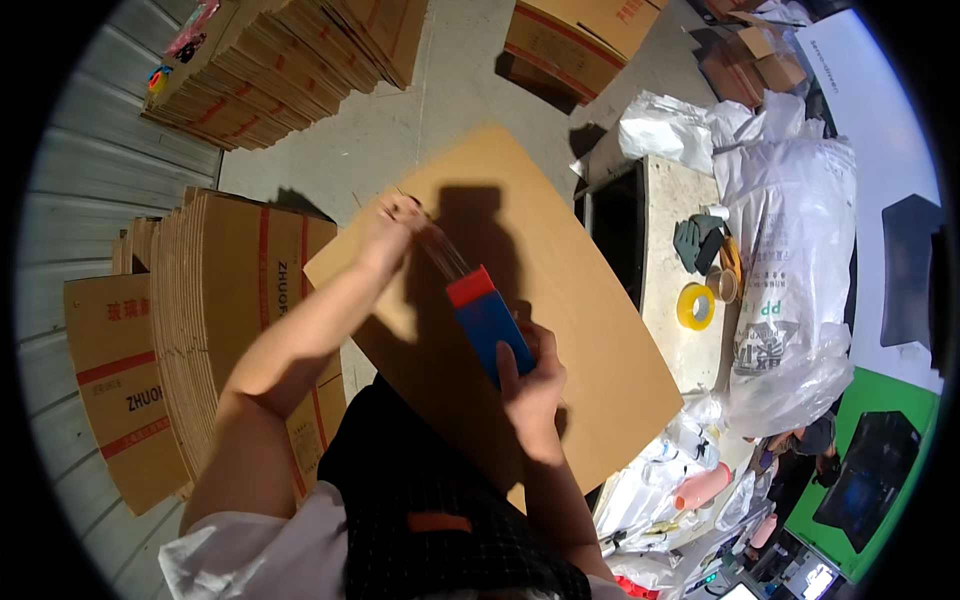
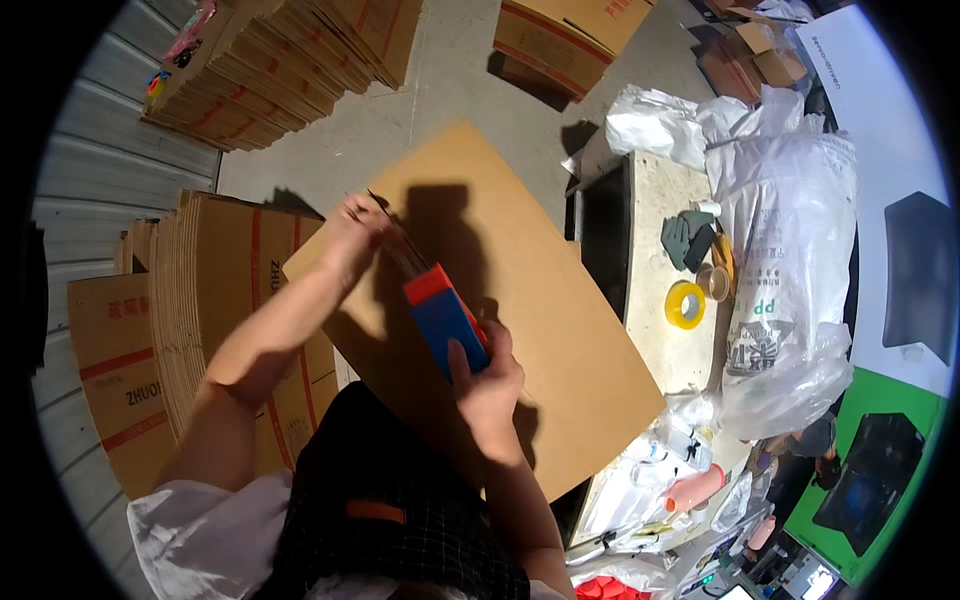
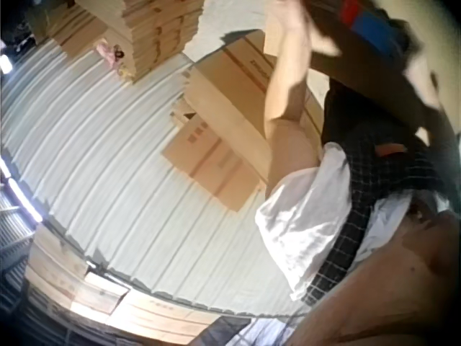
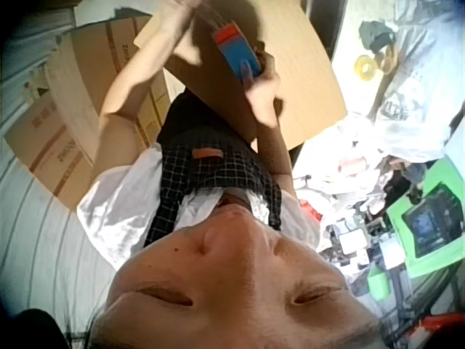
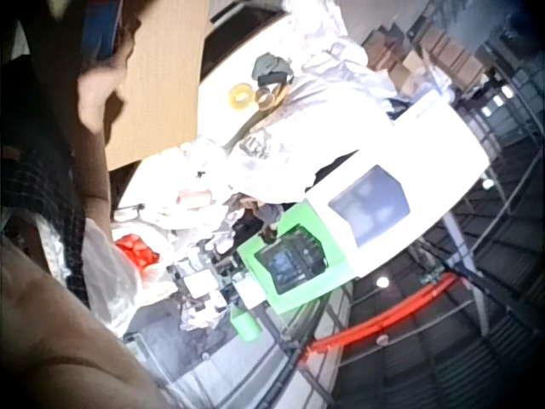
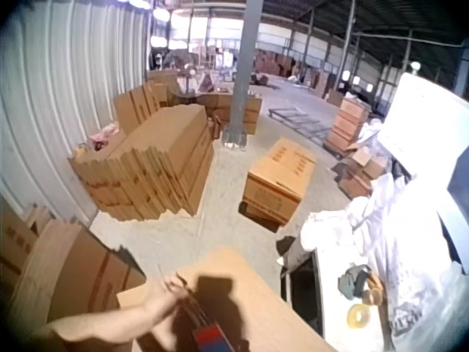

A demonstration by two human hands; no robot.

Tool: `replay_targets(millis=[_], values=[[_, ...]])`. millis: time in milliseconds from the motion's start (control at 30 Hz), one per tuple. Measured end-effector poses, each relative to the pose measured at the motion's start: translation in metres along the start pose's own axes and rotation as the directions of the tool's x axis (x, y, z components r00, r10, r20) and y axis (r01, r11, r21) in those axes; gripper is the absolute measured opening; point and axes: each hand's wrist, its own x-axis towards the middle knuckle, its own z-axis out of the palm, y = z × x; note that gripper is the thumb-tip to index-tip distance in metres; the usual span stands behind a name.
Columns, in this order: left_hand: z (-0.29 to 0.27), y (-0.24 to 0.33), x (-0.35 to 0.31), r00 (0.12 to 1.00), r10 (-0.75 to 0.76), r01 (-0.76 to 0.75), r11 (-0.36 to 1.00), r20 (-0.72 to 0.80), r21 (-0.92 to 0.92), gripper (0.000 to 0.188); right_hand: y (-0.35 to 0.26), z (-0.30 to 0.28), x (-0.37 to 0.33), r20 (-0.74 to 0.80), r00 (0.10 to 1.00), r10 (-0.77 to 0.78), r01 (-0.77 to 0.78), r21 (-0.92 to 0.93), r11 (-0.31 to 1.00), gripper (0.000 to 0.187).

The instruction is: The person assembles pink plastic containers by inserting a metal ring and a red lid into the top opening. They then place the assembled containers into a cardboard box. The person also handles a stack of flat cardboard boxes, folding and moving them.

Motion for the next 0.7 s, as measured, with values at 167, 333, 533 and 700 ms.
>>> replay_targets(millis=[167,333,533,700], values=[[-0.088,0.049,0.125,0.957,0.280,-0.217,0.867,-0.077,0.449,0.022,-0.025,0.051,0.053,0.031,0.998,-0.046,0.049,-0.086,0.995,0.039],[-0.163,-0.046,0.206,0.985,0.013,-0.133,0.678,0.170,0.723,0.033,-0.046,0.073,0.078,0.081,0.971,-0.226,0.234,-0.109,0.966,0.036],[-0.107,-0.083,0.159,0.935,-0.352,-0.198,-0.613,-0.040,0.765,0.053,-0.016,0.058,0.076,0.185,0.971,-0.150,0.168,-0.091,0.982,0.047],[-0.121,-0.038,0.169,0.994,-0.071,-0.021,0.582,0.077,0.813,0.073,-0.051,0.048,0.071,0.363,0.911,-0.195,0.194,0.040,0.980,0.077]])
